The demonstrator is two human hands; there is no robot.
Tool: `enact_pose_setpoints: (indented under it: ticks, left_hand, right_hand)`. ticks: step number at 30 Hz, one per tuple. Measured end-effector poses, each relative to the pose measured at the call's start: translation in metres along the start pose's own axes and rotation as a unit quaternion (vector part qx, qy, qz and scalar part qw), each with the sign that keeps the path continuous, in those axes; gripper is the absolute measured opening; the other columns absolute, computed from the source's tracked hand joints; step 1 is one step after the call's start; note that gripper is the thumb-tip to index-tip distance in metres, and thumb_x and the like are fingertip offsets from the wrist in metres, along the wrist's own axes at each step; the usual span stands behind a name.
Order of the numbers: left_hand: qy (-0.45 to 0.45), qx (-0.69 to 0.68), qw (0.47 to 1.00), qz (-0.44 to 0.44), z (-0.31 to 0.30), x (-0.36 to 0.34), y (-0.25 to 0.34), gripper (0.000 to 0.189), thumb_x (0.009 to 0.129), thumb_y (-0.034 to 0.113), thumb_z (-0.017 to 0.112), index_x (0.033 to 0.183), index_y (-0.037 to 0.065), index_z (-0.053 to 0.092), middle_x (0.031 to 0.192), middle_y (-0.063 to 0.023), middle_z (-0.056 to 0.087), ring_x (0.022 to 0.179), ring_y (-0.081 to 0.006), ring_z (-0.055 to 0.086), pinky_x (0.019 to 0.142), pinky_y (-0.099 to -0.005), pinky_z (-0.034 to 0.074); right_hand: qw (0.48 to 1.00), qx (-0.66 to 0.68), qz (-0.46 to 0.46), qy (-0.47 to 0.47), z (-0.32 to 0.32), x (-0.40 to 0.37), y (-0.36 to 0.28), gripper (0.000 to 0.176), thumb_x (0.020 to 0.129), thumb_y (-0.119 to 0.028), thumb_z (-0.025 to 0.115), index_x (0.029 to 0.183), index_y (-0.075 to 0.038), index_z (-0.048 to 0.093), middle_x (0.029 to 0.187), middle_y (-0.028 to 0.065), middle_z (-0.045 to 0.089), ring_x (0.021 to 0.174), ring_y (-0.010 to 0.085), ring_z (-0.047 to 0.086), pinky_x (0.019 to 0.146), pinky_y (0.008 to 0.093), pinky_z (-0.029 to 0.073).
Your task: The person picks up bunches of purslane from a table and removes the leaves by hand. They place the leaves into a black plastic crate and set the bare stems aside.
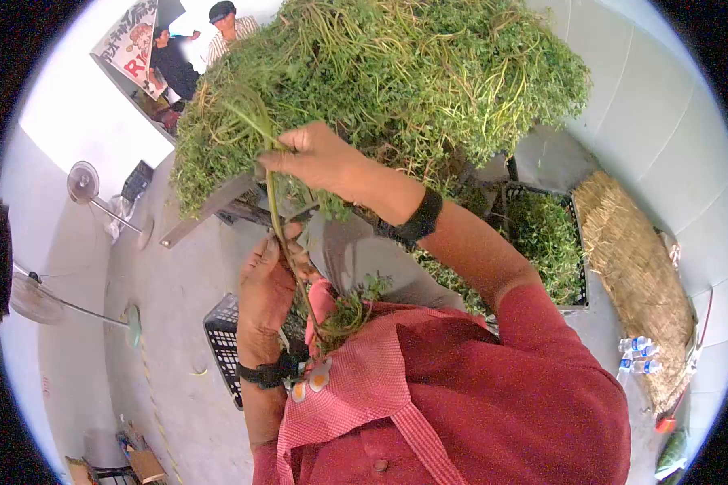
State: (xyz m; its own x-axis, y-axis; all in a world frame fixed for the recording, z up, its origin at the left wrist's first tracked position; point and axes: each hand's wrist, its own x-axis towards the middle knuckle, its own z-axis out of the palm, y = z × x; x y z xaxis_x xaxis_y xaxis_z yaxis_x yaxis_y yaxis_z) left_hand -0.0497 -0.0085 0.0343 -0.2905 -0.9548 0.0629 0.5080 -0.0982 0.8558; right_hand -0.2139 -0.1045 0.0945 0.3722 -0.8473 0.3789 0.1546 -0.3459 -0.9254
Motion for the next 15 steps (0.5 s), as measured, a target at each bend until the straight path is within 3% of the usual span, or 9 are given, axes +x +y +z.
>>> enact_pose_setpoints:
  ticks: [5,7,12,15]
  left_hand:
    - [0.009,-0.026,0.999,-0.041,0.004,-0.006,-0.003,0.032,0.092,0.021,0.048,0.111,-0.004,0.052,0.076,-0.0078,0.060,0.063,-0.0155,0.058,0.055,-0.0294,0.051]
    - [0.032,-0.034,0.998,-0.052,0.004,-0.008,-0.004,0.032,0.091,0.022,0.050,0.109,-0.004,0.053,0.073,-0.0067,0.059,0.062,-0.0143,0.056,0.049,-0.0256,0.048]
    - [0.024,-0.015,0.999,-0.036,-0.001,-0.006,-0.008,0.030,0.091,0.021,0.051,0.108,-0.003,0.053,0.070,-0.0050,0.058,0.057,-0.0097,0.051,0.036,-0.0180,0.034]
    - [-0.030,-0.050,0.998,-0.028,0.004,-0.010,-0.006,0.032,0.092,0.021,0.050,0.113,-0.004,0.052,0.079,-0.0078,0.062,0.061,-0.0098,0.056,0.040,-0.0174,0.040]
  right_hand:
    - [0.999,0.018,-0.010,-0.037,-0.010,-0.003,0.000,0.028,0.087,-0.030,0.060,0.087,-0.004,0.068,0.053,-0.0095,0.039,0.044,0.0010,0.025,0.041,0.0202,0.016]
    - [0.997,0.056,0.033,-0.035,-0.015,-0.002,0.004,0.026,0.084,-0.027,0.064,0.090,-0.003,0.068,0.066,-0.0053,0.055,0.052,0.0015,0.036,0.044,0.0196,0.026]
    - [0.998,0.044,0.031,-0.014,-0.014,-0.004,0.000,0.024,0.085,-0.027,0.063,0.088,-0.004,0.068,0.060,-0.0064,0.049,0.046,0.0023,0.030,0.041,0.0204,0.022]
    - [0.997,0.069,0.024,-0.013,-0.020,-0.001,0.003,0.024,0.086,-0.027,0.061,0.086,-0.004,0.067,0.056,-0.0070,0.044,0.044,0.0026,0.029,0.040,0.0211,0.020]
